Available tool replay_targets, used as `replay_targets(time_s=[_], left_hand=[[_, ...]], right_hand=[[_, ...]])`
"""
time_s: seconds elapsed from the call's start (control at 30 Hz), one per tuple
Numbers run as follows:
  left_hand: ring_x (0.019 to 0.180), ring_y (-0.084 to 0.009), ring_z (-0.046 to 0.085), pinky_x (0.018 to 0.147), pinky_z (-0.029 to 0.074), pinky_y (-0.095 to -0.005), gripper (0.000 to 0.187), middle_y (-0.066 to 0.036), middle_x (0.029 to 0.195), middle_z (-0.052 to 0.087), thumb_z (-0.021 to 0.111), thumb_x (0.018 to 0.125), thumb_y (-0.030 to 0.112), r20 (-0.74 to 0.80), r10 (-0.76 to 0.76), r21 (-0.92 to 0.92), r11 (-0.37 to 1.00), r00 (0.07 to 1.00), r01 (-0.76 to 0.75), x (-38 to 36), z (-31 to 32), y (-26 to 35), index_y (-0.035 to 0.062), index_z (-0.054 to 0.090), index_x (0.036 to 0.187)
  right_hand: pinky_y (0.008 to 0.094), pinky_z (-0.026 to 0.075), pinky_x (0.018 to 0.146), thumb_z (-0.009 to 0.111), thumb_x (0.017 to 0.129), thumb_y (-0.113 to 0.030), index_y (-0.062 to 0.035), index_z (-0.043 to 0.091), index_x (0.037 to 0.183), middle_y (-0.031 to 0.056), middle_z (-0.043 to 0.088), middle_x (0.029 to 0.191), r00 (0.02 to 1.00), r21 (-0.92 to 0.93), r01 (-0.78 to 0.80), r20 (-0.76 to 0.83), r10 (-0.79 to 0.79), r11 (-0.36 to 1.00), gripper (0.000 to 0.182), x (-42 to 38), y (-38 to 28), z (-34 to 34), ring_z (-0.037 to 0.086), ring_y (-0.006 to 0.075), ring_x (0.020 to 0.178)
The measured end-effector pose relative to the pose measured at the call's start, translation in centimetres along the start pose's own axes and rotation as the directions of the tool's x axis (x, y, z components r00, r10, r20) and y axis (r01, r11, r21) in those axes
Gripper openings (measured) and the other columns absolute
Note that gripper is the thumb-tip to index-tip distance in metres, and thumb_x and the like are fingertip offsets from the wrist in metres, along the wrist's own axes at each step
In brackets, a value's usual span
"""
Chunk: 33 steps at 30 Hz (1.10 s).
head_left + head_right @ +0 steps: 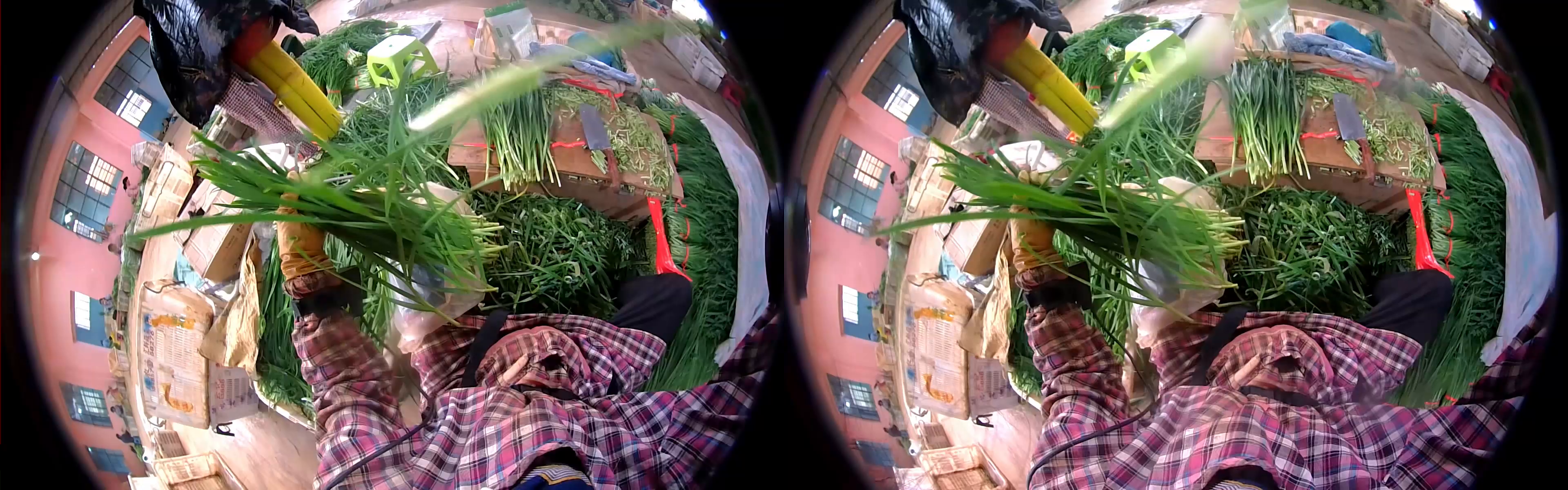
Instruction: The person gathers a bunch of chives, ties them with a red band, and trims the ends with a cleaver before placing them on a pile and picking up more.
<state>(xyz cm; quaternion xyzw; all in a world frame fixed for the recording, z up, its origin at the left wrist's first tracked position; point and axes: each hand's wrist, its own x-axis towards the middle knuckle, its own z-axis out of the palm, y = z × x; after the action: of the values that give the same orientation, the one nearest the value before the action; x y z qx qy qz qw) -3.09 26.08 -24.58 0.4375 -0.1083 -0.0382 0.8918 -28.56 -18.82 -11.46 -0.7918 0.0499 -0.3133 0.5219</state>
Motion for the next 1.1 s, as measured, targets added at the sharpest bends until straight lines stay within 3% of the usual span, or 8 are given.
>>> replay_targets(time_s=[0.57,0.67,0.73,0.8,0.87,0.9,0.93,1.1], left_hand=[[0.077,-0.0108,0.055,0.073,0.051,-0.0248,0.027,-0.002,0.088,0.057,0.055,0.089,0.017,-0.068,0.047,-0.357,0.931,0.997,-0.069,-5.3,-8.1,-0.1,0.0040,0.051,0.113],[0.082,-0.0120,0.056,0.076,0.051,-0.0222,0.029,-0.006,0.096,0.055,0.056,0.089,0.020,0.242,-0.159,-0.937,0.218,0.957,0.273,-7.3,-12.4,-1.4,0.0016,0.051,0.111],[0.090,-0.0136,0.057,0.082,0.051,-0.0224,0.035,-0.013,0.103,0.054,0.053,0.090,0.030,0.585,-0.010,-0.546,-0.744,0.811,0.385,-9.3,-13.4,-1.9,0.0019,0.051,0.110],[0.085,-0.0154,0.059,0.080,0.053,-0.0315,0.039,-0.017,0.110,0.054,0.046,0.092,0.036,0.746,0.340,-0.480,-0.321,0.572,0.817,-9.7,-10.4,-4.6,0.0050,0.048,0.115],[0.078,-0.0160,0.061,0.076,0.055,-0.0374,0.039,-0.020,0.115,0.053,0.042,0.093,0.035,0.748,0.649,-0.144,-0.044,0.138,0.989,-9.4,-9.7,-6.1,0.0061,0.045,0.119],[0.080,-0.0157,0.062,0.076,0.055,-0.0351,0.034,-0.015,0.109,0.057,0.047,0.091,0.030,0.669,0.261,-0.743,0.216,0.696,0.634,-12.3,-11.9,-4.8,0.0056,0.049,0.115],[0.083,-0.0155,0.062,0.076,0.054,-0.0327,0.029,-0.010,0.103,0.061,0.052,0.090,0.025,0.080,0.060,-0.770,0.638,0.995,0.023,-13.7,-12.8,-3.8,0.0050,0.052,0.111],[0.084,-0.0163,0.061,0.077,0.053,-0.0296,0.020,-0.008,0.096,0.064,0.055,0.088,0.019,0.177,-0.094,-0.937,0.289,0.980,0.197,-14.6,-13.8,-3.8,0.0050,0.057,0.102]], right_hand=[[0.0345,0.045,0.057,0.060,0.085,-0.028,-0.0095,0.057,0.113,0.0041,0.060,0.077,0.918,-0.094,-0.115,0.371,0.142,0.989,0.034,2.3,2.0,7.7,0.055,0.0190,0.066],[0.0346,0.045,0.056,0.060,0.085,-0.028,-0.0094,0.057,0.114,0.0041,0.060,0.076,0.872,-0.124,-0.102,0.465,0.149,0.987,0.034,4.2,2.4,11.0,0.055,0.0191,0.066],[0.0346,0.045,0.056,0.060,0.085,-0.028,-0.0094,0.057,0.114,0.0042,0.060,0.076,0.843,-0.138,-0.092,0.516,0.151,0.986,0.035,5.9,2.9,13.4,0.055,0.0192,0.065],[0.0347,0.045,0.055,0.060,0.085,-0.027,-0.0093,0.056,0.114,0.0042,0.060,0.076,0.819,-0.148,-0.082,0.554,0.151,0.986,0.035,8.0,3.3,16.1,0.055,0.0193,0.065],[0.0348,0.045,0.055,0.060,0.085,-0.027,-0.0092,0.056,0.115,0.0042,0.060,0.075,0.802,-0.148,-0.078,0.578,0.151,0.986,0.035,10.2,3.9,18.7,0.055,0.0194,0.065],[0.0348,0.045,0.055,0.060,0.085,-0.027,-0.0092,0.056,0.115,0.0042,0.059,0.075,0.792,-0.153,-0.077,0.591,0.154,0.985,0.035,11.7,4.3,20.1,0.055,0.0194,0.064],[0.0348,0.045,0.054,0.060,0.085,-0.027,-0.0092,0.056,0.115,0.0042,0.059,0.075,0.789,-0.144,-0.074,0.596,0.146,0.987,0.035,12.8,4.5,21.5,0.055,0.0195,0.064],[0.0350,0.044,0.054,0.060,0.085,-0.026,-0.0090,0.055,0.116,0.0042,0.059,0.074,0.781,-0.115,-0.086,0.609,0.139,0.990,0.036,18.7,6.4,27.5,0.054,0.0197,0.063]])
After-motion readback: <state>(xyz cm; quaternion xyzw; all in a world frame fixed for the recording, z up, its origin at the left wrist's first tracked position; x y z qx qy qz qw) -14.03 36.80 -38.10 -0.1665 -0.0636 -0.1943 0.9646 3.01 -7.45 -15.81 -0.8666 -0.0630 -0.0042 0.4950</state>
